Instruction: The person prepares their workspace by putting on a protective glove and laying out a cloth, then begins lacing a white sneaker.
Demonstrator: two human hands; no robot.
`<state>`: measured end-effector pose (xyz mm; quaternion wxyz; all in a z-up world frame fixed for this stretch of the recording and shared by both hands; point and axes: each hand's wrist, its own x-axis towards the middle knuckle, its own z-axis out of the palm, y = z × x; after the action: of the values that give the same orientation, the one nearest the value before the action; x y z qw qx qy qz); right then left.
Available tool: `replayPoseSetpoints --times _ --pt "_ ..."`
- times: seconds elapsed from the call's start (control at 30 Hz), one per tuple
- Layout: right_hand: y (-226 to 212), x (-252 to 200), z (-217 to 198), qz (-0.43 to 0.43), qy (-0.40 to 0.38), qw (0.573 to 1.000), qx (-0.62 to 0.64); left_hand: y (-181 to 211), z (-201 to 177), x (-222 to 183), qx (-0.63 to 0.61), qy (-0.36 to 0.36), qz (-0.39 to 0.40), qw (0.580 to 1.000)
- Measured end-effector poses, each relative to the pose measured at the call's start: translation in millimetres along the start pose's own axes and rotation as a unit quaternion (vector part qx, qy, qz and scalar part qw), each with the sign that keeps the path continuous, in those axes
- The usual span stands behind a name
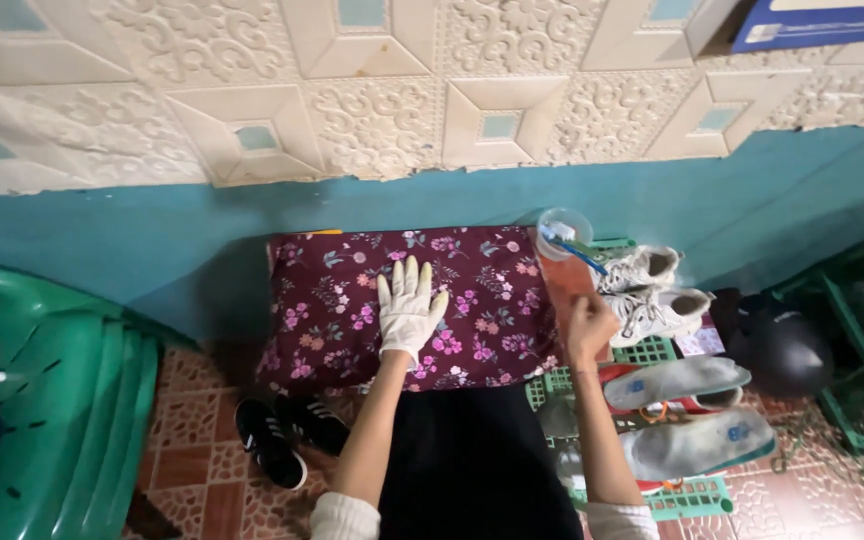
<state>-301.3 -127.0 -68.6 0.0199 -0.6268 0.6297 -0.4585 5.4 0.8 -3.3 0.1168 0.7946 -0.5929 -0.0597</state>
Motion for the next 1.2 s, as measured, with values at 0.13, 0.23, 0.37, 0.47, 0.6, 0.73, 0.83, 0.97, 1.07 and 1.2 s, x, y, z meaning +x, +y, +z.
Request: replayPoseSetpoints --times 0.13,0.23,0.37,0.47,0.6,0.73,0.83,0.97,1.07,1.2 --pt "62.5 46.8 2.6 0.045 0.087 0.995 -0.024 0.3 0.5 0.3 0.002 0.006 0.012 1.000" --pt "107.4 67.5 6.5 0.132 0.111 0.983 -0.062 1.8 0.2 2.3 -0.007 -0.009 0.009 1.000" --pt "130.7 74.3 9.1 0.234 0.016 0.972 -0.030 2.8 -0.6 4.1 -0.005 -0.033 -0.013 0.999" --pt "151.8 76.9 17.2 0.256 -0.016 0.966 -0.012 4.5 -1.8 2.9 -0.002 -0.040 -0.018 0.999" --pt "159.7 79.1 22.0 0.255 -0.054 0.965 -0.017 5.9 -4.8 2.7 0.011 -0.046 -0.020 0.999" --pt "174.5 84.3 24.8 0.243 -0.024 0.970 -0.016 9.1 -8.8 2.0 0.015 -0.053 -0.020 0.998" --pt "167.4 87.2 18.0 0.239 0.007 0.971 -0.024 8.3 -5.4 3.7 0.015 -0.053 -0.024 0.998" --pt "174.9 82.0 12.7 0.227 0.039 0.973 0.001 7.3 -4.4 1.1 0.019 -0.059 -0.027 0.998" --pt "164.8 88.7 0.8 0.188 0.095 0.978 -0.006 8.5 -7.5 3.9 0.022 -0.054 -0.028 0.998" --pt "135.3 103.7 -41.2 0.101 0.198 0.974 -0.037 9.1 -7.1 1.5 0.016 -0.045 -0.028 0.998"
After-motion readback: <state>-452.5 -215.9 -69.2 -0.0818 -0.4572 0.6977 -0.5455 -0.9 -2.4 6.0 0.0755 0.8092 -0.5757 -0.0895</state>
